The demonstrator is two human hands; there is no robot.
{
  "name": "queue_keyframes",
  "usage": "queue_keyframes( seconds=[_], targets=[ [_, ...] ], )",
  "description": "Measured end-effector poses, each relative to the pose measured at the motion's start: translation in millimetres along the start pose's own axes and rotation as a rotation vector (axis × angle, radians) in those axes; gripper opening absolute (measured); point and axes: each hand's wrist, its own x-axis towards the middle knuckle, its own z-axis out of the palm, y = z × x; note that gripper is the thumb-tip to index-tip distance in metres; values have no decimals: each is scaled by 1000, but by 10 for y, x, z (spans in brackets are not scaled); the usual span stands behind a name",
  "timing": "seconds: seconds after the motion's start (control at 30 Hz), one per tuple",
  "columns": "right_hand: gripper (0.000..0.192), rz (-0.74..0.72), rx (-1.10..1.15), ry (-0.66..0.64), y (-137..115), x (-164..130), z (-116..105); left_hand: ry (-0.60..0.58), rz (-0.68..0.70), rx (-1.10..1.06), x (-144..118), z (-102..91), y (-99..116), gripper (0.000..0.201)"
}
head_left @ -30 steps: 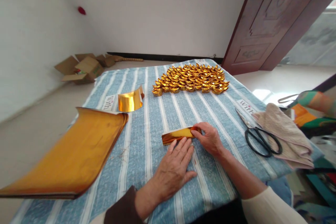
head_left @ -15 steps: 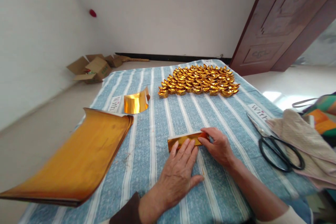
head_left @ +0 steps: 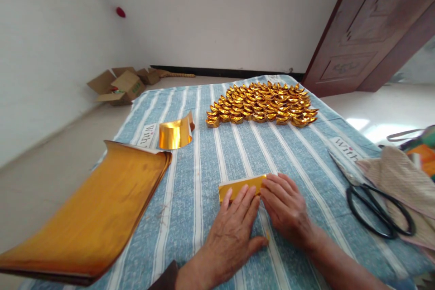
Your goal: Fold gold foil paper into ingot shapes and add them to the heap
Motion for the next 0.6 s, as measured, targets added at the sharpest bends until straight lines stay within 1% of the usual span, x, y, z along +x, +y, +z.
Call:
queue_keyframes(
  seconds=[0.1, 0.23, 0.43, 0.6],
  targets=[
    [29, -42, 1, -37, -38, -11, 26, -19, -2, -3, -2, 4, -14, 78],
    [30, -35, -21, -65, -33, -12, 54, -37, -7, -21, -10, 16, -26, 82],
    [26, -72, -44, -31, -9, -23, 85, -111, -57, -63, 0, -21, -32, 83],
    [27, -78, -71, -53, 0, -43, 100, -139, -61, -83, 11, -38, -35, 83]
  ],
)
